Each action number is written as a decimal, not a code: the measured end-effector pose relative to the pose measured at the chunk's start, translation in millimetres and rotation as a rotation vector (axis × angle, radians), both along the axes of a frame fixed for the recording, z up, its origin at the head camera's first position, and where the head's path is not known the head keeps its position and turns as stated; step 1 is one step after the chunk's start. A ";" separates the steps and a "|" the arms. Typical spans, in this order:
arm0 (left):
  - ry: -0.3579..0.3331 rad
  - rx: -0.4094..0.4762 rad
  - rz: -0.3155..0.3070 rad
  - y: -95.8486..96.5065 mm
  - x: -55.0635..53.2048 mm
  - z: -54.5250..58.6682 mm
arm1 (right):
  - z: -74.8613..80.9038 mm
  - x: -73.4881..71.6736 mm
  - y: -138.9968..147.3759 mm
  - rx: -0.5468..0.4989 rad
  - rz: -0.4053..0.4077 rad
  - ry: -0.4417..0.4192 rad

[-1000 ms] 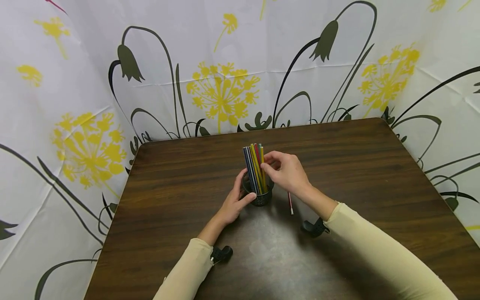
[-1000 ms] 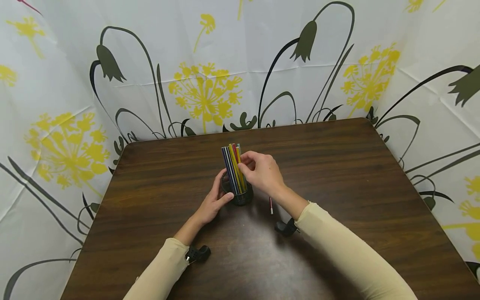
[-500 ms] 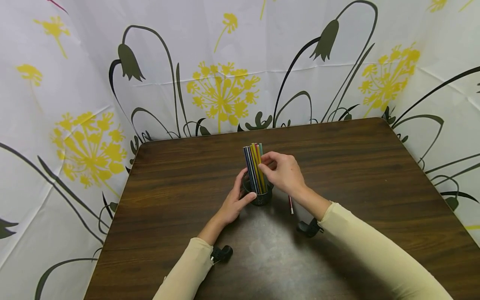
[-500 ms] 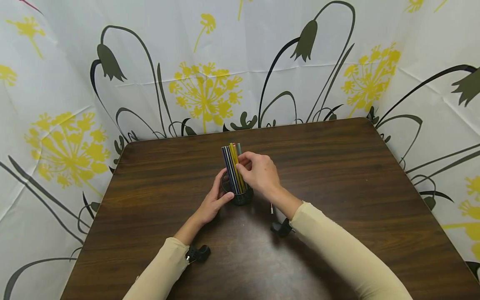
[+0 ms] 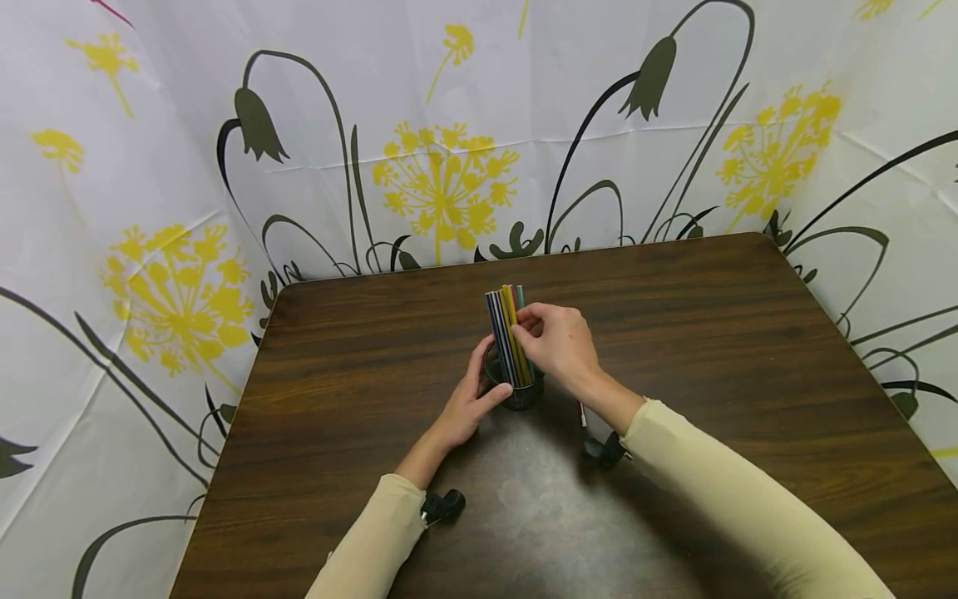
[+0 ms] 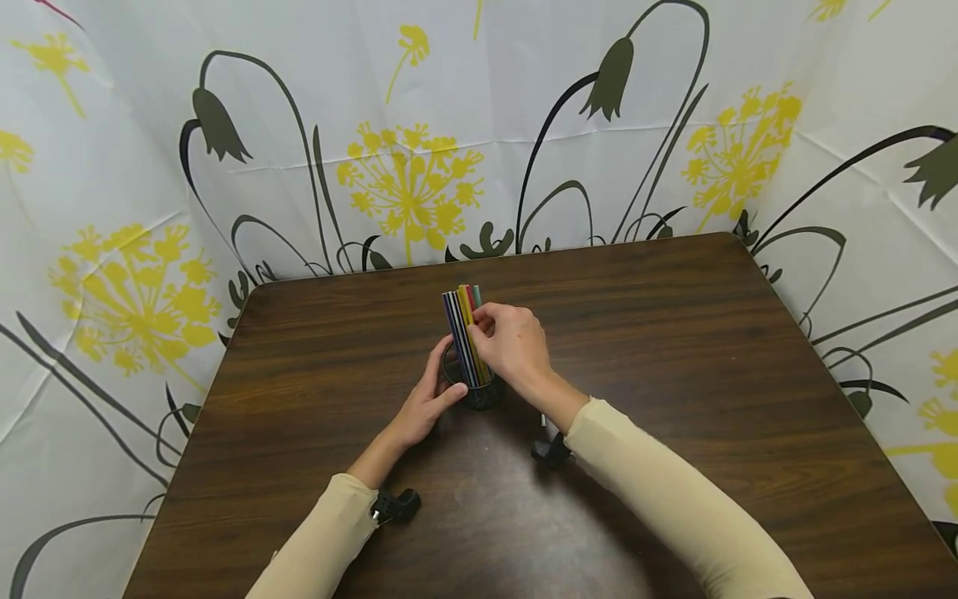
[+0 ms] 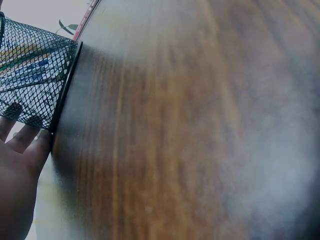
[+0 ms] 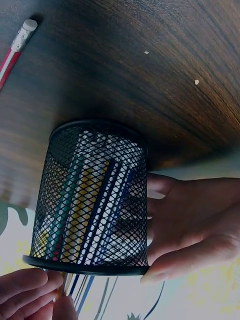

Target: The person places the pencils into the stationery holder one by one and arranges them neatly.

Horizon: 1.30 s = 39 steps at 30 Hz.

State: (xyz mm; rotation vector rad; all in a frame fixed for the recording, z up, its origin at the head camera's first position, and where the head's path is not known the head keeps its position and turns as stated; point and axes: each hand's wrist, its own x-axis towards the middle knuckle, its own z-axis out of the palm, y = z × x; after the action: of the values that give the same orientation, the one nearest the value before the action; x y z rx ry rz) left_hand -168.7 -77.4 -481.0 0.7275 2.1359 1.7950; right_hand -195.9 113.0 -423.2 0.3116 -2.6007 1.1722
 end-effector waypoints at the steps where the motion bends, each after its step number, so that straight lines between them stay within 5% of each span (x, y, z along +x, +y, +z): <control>1: 0.001 -0.002 0.000 0.0 0.1 0.2 | -0.4 -0.3 -0.4 0.007 -0.002 0.002; 39: 0.005 0.030 -0.034 0.5 -0.5 -0.1 | -5.6 -2.2 0.8 0.063 -0.009 0.084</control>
State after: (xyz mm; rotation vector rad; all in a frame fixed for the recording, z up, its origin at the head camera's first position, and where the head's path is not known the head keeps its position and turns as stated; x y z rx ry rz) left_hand -169.1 -76.9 -481.1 0.7717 2.0905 1.8135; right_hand -198.1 113.8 -428.8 0.3534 -2.5673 1.0528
